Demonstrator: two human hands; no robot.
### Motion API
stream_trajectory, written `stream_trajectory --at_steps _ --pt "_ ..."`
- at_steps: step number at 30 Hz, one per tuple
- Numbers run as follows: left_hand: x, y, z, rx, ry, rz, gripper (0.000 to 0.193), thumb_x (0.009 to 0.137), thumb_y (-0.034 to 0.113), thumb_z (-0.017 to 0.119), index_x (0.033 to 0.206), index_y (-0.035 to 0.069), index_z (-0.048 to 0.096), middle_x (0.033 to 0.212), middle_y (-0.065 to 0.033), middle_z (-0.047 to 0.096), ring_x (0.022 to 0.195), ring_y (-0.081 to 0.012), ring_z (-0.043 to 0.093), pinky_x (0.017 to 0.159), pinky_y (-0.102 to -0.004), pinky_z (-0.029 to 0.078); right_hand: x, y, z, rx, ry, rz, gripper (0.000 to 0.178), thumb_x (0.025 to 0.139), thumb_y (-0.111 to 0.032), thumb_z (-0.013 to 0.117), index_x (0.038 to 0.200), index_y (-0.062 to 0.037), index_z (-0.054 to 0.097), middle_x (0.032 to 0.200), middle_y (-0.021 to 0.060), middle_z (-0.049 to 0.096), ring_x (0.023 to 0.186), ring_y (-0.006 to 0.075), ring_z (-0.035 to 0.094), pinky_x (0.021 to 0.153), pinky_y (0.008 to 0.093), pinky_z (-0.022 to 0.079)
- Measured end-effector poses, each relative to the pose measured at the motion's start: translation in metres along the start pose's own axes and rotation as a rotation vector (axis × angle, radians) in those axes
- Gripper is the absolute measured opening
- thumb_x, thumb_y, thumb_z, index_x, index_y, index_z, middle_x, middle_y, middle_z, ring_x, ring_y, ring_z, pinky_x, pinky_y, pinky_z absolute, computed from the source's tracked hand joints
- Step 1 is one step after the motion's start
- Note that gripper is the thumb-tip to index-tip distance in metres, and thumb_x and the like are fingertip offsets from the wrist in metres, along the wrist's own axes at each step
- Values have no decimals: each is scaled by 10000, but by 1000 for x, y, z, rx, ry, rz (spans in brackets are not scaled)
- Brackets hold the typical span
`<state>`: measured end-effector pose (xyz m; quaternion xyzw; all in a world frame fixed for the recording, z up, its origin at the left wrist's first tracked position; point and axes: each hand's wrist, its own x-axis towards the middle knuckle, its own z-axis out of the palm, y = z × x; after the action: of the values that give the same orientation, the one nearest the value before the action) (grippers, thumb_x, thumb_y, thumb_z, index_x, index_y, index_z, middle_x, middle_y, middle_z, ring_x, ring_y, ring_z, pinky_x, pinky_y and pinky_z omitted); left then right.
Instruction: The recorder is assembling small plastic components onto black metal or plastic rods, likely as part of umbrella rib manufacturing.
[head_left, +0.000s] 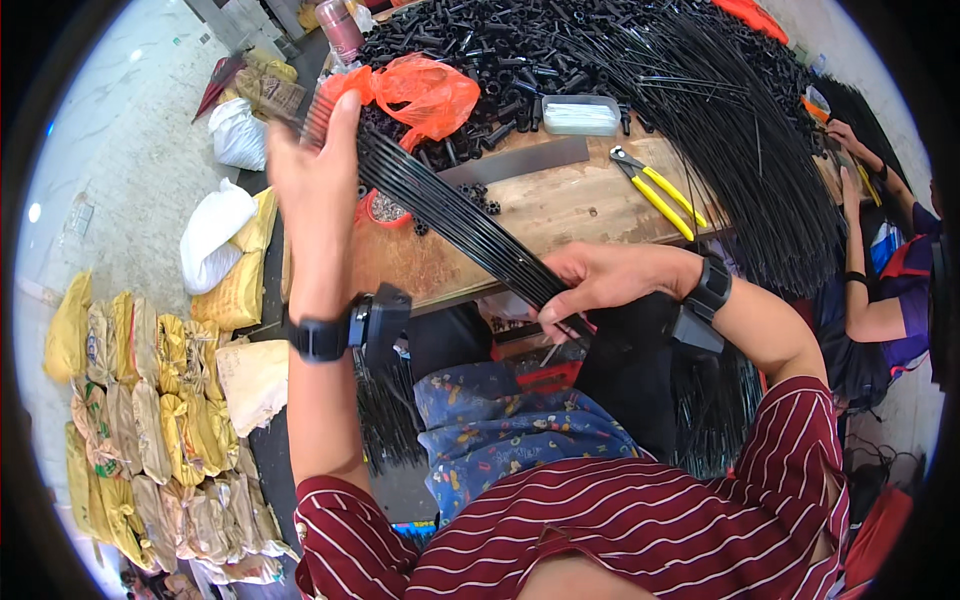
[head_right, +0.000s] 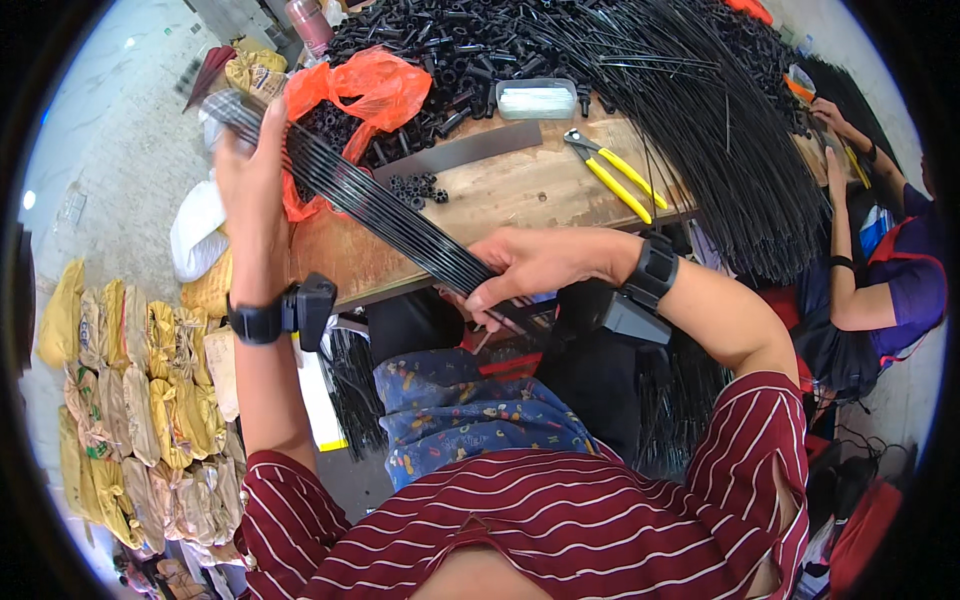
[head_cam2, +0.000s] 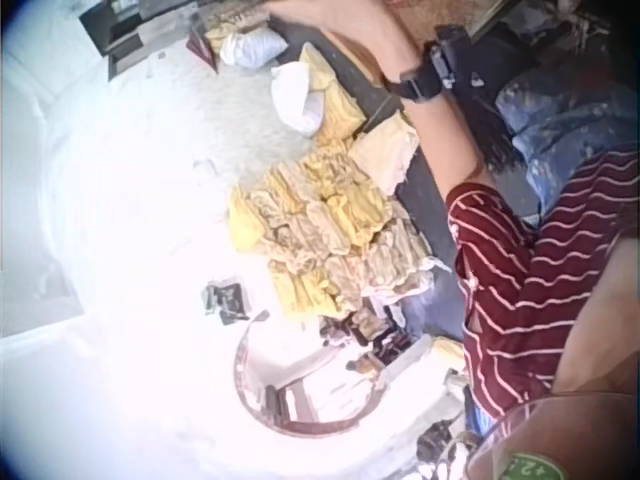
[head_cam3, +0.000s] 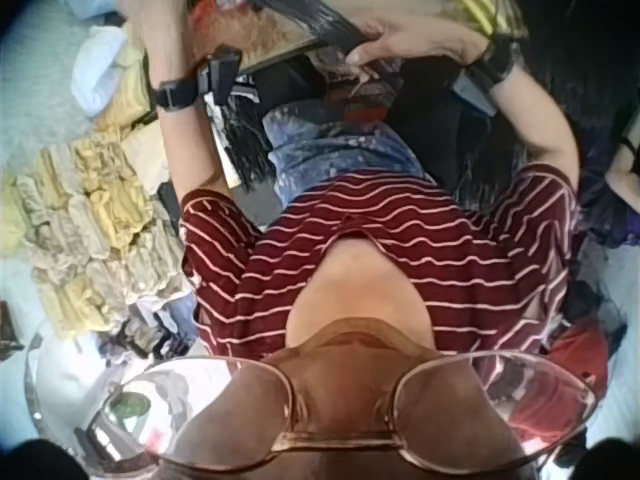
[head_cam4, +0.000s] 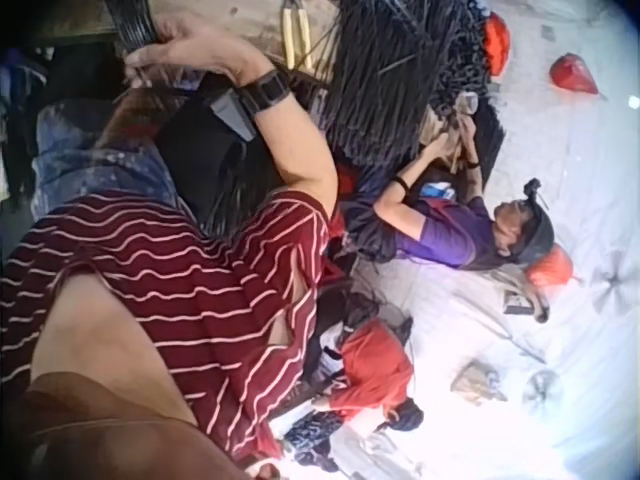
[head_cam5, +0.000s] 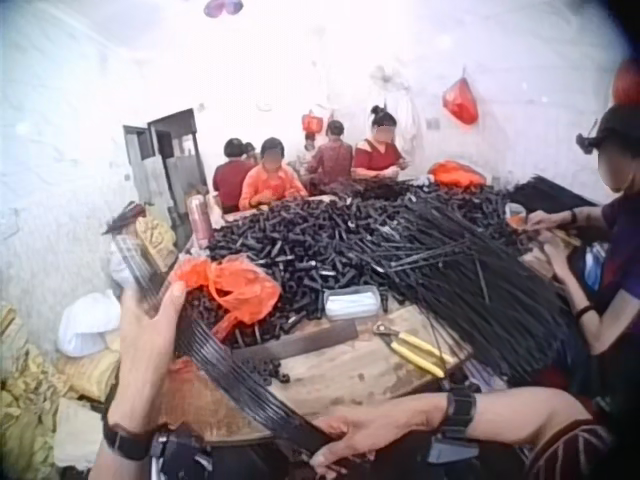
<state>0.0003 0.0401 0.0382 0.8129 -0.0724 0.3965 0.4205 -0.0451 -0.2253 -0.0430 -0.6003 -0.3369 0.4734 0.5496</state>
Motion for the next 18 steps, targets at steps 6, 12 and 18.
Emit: stream_trajectory --at_steps 6,12,18 --pt "-69 55 -16 275 -585 630 424 699 251 789 973 -17 609 916 -199 629 794 -392 608 697 -441 496 -12 4 11 -205 -26 123 125 887 -105 591 907 18 594 759 35 640 728 115 635 649 275 507" --pt "-112 50 2 190 -1663 -18 327 926 318 587 934 -9 595 701 -112 611 631 -220 627 574 -373 481 -2 -15 18 -716 -170 223 214 812 -165 656 853 44 629 711 86 658 676 165 644 620 319 494" --pt "-114 16 8 -88 -1762 -284 361 983 307 485 858 -24 557 675 -70 551 570 -152 544 537 -309 446 -17 -10 -26 -302 -133 314 432 948 -389 535 1022 22 649 886 98 685 760 151 638 690 296 505"
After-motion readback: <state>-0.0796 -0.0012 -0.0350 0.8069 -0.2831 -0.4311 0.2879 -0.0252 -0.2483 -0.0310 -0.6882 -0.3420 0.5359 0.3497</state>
